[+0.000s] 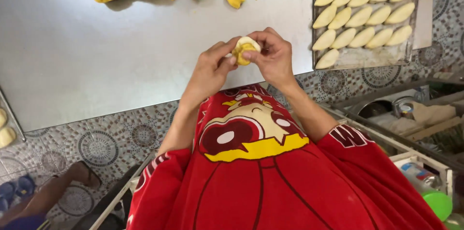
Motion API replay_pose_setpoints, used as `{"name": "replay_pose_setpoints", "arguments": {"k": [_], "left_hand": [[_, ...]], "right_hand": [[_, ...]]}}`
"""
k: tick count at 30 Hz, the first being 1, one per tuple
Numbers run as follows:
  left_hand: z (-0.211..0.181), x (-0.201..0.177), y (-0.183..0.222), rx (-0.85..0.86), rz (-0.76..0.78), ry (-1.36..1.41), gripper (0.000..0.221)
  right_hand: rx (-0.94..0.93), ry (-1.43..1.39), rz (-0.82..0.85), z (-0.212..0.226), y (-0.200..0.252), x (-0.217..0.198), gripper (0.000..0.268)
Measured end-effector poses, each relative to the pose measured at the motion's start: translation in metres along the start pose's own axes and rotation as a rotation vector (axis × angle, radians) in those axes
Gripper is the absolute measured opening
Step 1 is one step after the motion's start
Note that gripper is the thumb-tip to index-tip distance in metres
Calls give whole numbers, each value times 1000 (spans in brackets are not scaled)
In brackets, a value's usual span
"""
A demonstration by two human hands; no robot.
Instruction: Shaping yellow dough into small oval pieces and arranging them neatly on baking trays
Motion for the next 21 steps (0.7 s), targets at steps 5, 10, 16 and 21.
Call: {"name": "replay_pose_setpoints", "arguments": {"k": [5,10,16,21], "left_hand": [[12,19,-14,19,-230,-185,34],[-34,11,-12,92,-205,-44,31],[-46,44,-34,361,-212,78,74],[-40,51,-43,107,-377,434,33]], "right_hand": [[-210,176,38,37,2,1,46],[-289,185,2,64,1,-3,34],[358,-596,-275,3,7,-11,21],[-180,61,-142,74,18,13,38]]}}
Point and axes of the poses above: each hand's wrist, its own y-axis away from the middle knuckle, its own x-axis out of the palm, z = x × y, the point moved 6 cm from there along -y, towards the middle knuckle, and after that the axes turned 15 degrees about -y, right-handed, at the moved point
